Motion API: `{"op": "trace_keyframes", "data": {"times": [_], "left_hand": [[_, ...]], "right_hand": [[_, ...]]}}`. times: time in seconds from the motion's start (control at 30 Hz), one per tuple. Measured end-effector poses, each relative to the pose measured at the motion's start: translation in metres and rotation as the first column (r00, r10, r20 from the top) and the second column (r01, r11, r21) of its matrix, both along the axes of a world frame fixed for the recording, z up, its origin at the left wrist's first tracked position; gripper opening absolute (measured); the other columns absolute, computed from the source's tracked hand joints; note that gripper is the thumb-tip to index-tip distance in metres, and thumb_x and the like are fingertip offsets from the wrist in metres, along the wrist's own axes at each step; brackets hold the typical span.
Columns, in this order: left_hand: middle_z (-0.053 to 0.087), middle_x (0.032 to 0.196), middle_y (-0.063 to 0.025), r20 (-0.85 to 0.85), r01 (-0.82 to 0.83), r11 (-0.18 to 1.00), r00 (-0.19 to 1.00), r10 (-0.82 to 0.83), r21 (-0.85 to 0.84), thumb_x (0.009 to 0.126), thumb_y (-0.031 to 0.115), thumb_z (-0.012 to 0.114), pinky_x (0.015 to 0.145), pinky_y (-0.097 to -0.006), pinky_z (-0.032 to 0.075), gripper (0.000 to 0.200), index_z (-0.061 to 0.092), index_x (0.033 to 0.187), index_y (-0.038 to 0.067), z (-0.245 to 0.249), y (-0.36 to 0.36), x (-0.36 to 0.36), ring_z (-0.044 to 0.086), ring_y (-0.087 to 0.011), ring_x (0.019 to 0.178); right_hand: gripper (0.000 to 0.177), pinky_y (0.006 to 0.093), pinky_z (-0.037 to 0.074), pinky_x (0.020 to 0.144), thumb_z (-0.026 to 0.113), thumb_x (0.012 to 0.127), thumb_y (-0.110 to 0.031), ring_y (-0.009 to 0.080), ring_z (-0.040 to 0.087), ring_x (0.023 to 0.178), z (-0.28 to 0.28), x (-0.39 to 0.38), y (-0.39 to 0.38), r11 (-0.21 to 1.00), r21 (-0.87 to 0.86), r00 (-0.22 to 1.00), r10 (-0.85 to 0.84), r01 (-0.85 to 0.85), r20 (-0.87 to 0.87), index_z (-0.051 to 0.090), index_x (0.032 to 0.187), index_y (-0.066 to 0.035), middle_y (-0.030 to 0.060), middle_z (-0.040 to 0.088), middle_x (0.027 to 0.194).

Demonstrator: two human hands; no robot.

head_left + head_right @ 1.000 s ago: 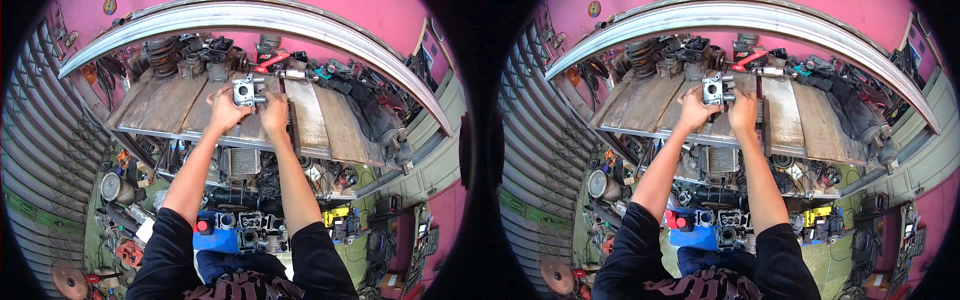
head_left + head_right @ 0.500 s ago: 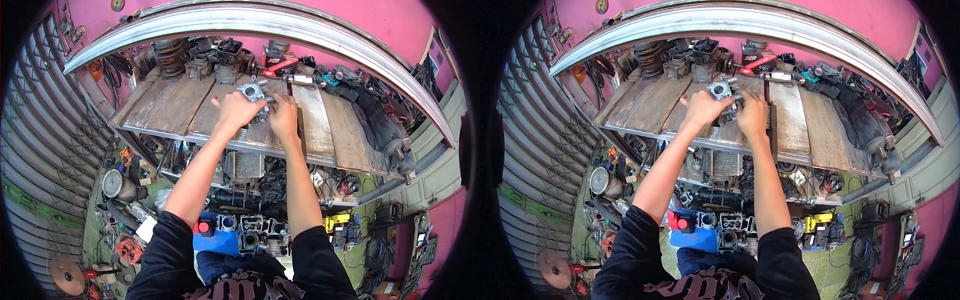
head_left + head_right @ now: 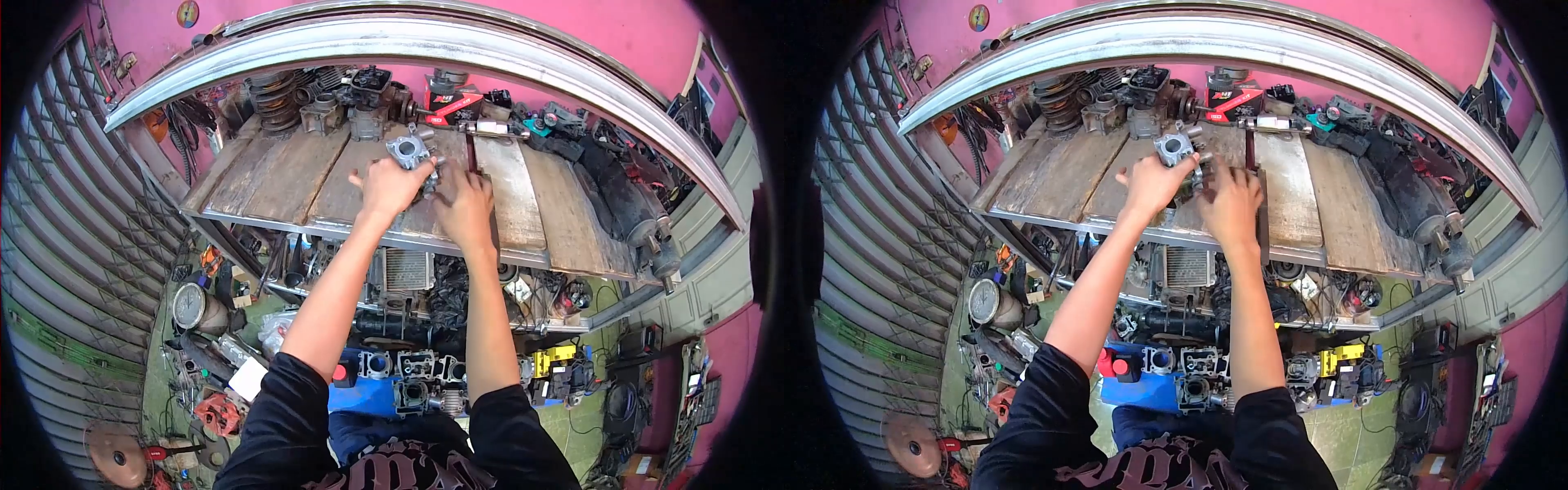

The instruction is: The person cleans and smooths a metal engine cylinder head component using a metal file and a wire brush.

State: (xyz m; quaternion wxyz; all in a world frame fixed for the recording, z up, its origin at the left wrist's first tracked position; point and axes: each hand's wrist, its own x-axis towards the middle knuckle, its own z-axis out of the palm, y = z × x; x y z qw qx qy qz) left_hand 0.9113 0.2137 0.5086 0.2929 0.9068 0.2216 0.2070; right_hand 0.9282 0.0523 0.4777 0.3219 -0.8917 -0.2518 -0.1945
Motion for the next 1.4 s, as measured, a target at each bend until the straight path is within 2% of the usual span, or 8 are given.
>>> {"op": "trace_keyframes", "data": {"times": [0.13,0.2,0.33,0.57,0.73,0.93,1.2,1.4], "left_hand": [[0.074,0.117,-0.0264,0.024,0.023,0.997,0.999,-0.024,0.068,0.081,0.075,0.071,0.115,-0.0743,0.018,0.084,0.073,0.119,-0.001,-0.009,-0.01,-0.015,0.061,-0.0438,0.126],[0.073,0.12,-0.0266,0.066,0.032,0.998,0.997,-0.035,0.047,0.081,0.075,0.072,0.115,-0.0742,0.019,0.088,0.069,0.125,-0.002,-0.014,-0.012,-0.015,0.059,-0.0439,0.129],[0.07,0.124,-0.0269,0.096,0.001,1.0,0.995,-0.002,0.012,0.081,0.073,0.073,0.115,-0.0759,0.017,0.093,0.063,0.129,-0.006,-0.018,-0.022,-0.008,0.057,-0.0452,0.131],[0.069,0.124,-0.0276,0.104,-0.104,0.994,0.989,0.105,-0.011,0.083,0.067,0.075,0.115,-0.0762,0.017,0.092,0.06,0.127,-0.012,-0.017,-0.04,-0.002,0.055,-0.0454,0.131],[0.07,0.119,-0.0279,0.13,-0.167,0.985,0.977,0.171,-0.044,0.083,0.065,0.078,0.115,-0.0739,0.02,0.089,0.061,0.122,-0.014,-0.012,-0.057,-0.001,0.056,-0.0444,0.129],[0.071,0.116,-0.0278,0.118,-0.194,0.976,0.972,0.205,-0.104,0.082,0.064,0.079,0.115,-0.0714,0.023,0.089,0.062,0.122,-0.013,-0.006,-0.061,-0.003,0.058,-0.0433,0.127],[0.07,0.121,-0.0293,0.155,-0.127,0.977,0.976,0.154,-0.17,0.079,0.061,0.081,0.115,-0.0724,0.021,0.087,0.059,0.127,-0.009,-0.025,-0.05,-0.003,0.056,-0.0429,0.131],[0.065,0.133,-0.0263,0.119,-0.061,0.981,0.989,0.084,-0.187,0.084,0.055,0.076,0.114,-0.0731,0.02,0.08,0.056,0.132,-0.006,-0.053,-0.042,0.003,0.048,-0.0437,0.138]], "right_hand": [[0.077,0.0583,0.033,0.118,0.083,0.08,-0.027,0.0436,0.047,0.135,-0.012,-0.005,-0.033,0.969,-0.036,0.969,-0.246,0.246,0.019,0.055,0.149,-0.007,0.0183,0.062,0.14],[0.076,0.0587,0.031,0.12,0.083,0.081,-0.028,0.0433,0.047,0.135,-0.018,-0.013,-0.053,0.91,-0.192,0.923,-0.382,0.367,-0.046,0.055,0.148,-0.005,0.0178,0.061,0.142],[0.074,0.0594,0.03,0.121,0.082,0.081,-0.025,0.0428,0.046,0.138,-0.04,-0.026,-0.08,0.847,-0.367,0.884,-0.452,0.383,-0.121,0.056,0.147,-0.003,0.0166,0.06,0.145],[0.059,0.0563,0.031,0.12,0.075,0.08,-0.007,0.0391,0.052,0.134,-0.062,-0.022,-0.101,0.954,-0.117,0.961,-0.276,0.276,0.014,0.063,0.137,-0.001,0.0195,0.064,0.136],[0.057,0.0507,0.044,0.112,0.069,0.079,0.004,0.0439,0.059,0.125,-0.036,-0.044,-0.109,0.971,0.032,0.971,-0.237,0.238,-0.031,0.063,0.136,0.001,0.0251,0.067,0.131],[0.06,0.0493,0.044,0.112,0.066,0.079,0.006,0.0432,0.058,0.125,0.02,-0.07,-0.104,0.97,0.19,0.983,-0.17,0.154,0.071,0.059,0.139,0.005,0.0246,0.065,0.132],[0.058,0.0473,0.044,0.113,0.062,0.079,0.01,0.0417,0.059,0.126,0.081,-0.094,-0.043,0.991,0.103,0.955,-0.106,0.081,0.277,0.061,0.137,0.005,0.0241,0.066,0.133],[0.051,0.0531,0.038,0.117,0.064,0.086,-0.007,0.0358,0.057,0.132,0.077,-0.091,0.021,0.975,-0.126,0.903,-0.117,0.184,0.414,0.062,0.136,0.007,0.0218,0.065,0.139]]}}
